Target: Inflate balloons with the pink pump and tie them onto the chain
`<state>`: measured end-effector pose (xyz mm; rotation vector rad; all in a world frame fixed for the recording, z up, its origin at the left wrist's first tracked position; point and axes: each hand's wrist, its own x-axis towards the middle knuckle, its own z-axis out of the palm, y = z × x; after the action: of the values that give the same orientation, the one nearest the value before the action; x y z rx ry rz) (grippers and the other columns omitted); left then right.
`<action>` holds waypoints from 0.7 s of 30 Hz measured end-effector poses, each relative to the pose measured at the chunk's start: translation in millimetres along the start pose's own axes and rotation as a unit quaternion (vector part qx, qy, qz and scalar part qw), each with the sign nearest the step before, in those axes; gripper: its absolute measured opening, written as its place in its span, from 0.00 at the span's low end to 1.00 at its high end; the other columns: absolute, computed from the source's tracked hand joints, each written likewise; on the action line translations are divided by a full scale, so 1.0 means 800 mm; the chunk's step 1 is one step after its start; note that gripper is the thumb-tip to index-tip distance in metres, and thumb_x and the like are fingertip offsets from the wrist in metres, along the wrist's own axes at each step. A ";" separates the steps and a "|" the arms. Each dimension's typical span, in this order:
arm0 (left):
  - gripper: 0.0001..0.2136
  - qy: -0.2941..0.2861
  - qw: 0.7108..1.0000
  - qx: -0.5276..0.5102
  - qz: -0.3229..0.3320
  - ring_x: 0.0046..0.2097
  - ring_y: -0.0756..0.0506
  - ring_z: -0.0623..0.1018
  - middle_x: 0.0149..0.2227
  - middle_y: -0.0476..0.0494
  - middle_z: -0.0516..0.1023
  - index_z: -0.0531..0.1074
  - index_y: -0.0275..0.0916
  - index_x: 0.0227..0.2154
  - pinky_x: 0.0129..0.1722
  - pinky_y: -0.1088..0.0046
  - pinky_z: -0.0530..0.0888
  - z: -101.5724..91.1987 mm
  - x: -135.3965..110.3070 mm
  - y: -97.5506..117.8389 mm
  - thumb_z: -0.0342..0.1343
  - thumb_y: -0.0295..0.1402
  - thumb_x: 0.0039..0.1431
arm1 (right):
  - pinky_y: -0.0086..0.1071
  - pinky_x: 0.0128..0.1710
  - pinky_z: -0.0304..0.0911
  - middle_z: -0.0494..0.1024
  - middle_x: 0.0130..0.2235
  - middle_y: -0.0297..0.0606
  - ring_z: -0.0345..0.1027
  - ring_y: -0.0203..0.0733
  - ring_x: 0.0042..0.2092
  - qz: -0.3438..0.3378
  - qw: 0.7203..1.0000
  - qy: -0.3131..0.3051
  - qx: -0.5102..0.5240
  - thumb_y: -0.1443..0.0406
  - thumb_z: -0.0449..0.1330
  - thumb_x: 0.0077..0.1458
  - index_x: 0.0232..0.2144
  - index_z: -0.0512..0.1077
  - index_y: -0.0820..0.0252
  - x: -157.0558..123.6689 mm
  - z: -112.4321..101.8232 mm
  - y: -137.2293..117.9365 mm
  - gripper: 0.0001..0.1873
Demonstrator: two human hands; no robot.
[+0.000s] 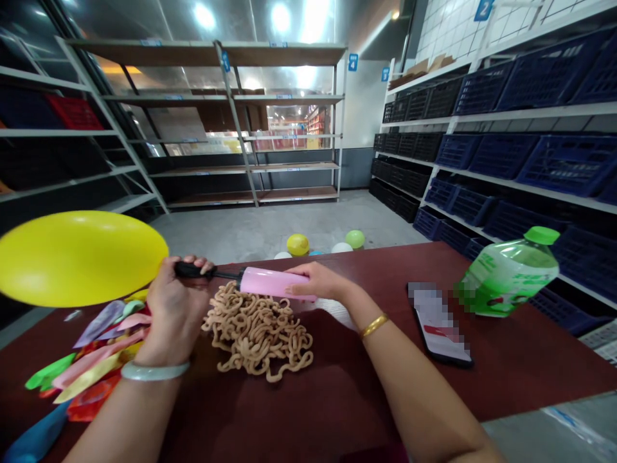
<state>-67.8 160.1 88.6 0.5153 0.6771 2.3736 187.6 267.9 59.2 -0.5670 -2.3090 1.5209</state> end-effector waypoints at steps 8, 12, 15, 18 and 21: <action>0.07 0.011 0.999 -0.028 0.027 0.27 0.51 0.69 0.24 0.51 0.65 0.62 0.39 0.27 0.28 0.75 0.68 -0.010 0.017 0.001 0.55 0.26 0.54 | 0.26 0.24 0.62 0.78 0.36 0.39 0.67 0.35 0.28 0.018 0.999 0.040 0.011 0.54 0.67 0.50 0.53 0.75 0.61 -0.009 -0.041 0.021 0.29; 0.07 -0.007 0.999 -0.037 -0.008 0.28 0.50 0.70 0.25 0.51 0.67 0.63 0.39 0.28 0.29 0.75 0.68 0.003 -0.008 -0.027 0.57 0.28 0.55 | 0.28 0.30 0.64 0.79 0.41 0.41 0.70 0.38 0.34 -0.012 0.999 0.051 -0.002 0.55 0.67 0.51 0.54 0.74 0.61 0.001 -0.008 0.009 0.30; 0.07 -0.024 0.999 -0.033 -0.028 0.28 0.51 0.70 0.26 0.51 0.67 0.63 0.40 0.29 0.31 0.74 0.69 0.011 -0.026 -0.041 0.59 0.30 0.56 | 0.32 0.37 0.67 0.78 0.47 0.44 0.71 0.43 0.41 -0.049 0.996 0.068 -0.007 0.56 0.67 0.51 0.56 0.73 0.62 0.009 0.020 0.002 0.31; 0.07 -0.030 0.998 -0.030 -0.037 0.28 0.50 0.71 0.26 0.51 0.68 0.64 0.40 0.30 0.32 0.72 0.70 0.012 -0.030 -0.042 0.59 0.31 0.55 | 0.31 0.35 0.67 0.78 0.46 0.44 0.71 0.41 0.40 -0.042 0.997 0.057 0.011 0.56 0.67 0.52 0.58 0.70 0.62 0.012 0.029 0.003 0.33; 0.07 -0.026 0.999 -0.016 -0.037 0.28 0.49 0.71 0.27 0.50 0.68 0.64 0.40 0.30 0.31 0.71 0.70 0.005 -0.018 -0.026 0.58 0.30 0.55 | 0.27 0.28 0.65 0.79 0.41 0.41 0.69 0.35 0.31 -0.007 0.998 0.014 0.061 0.55 0.66 0.52 0.60 0.68 0.61 0.009 0.019 0.010 0.35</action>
<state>-45.5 166.6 76.8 0.5284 0.6230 2.2899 175.2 261.9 46.6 -0.5348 -2.1768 1.6222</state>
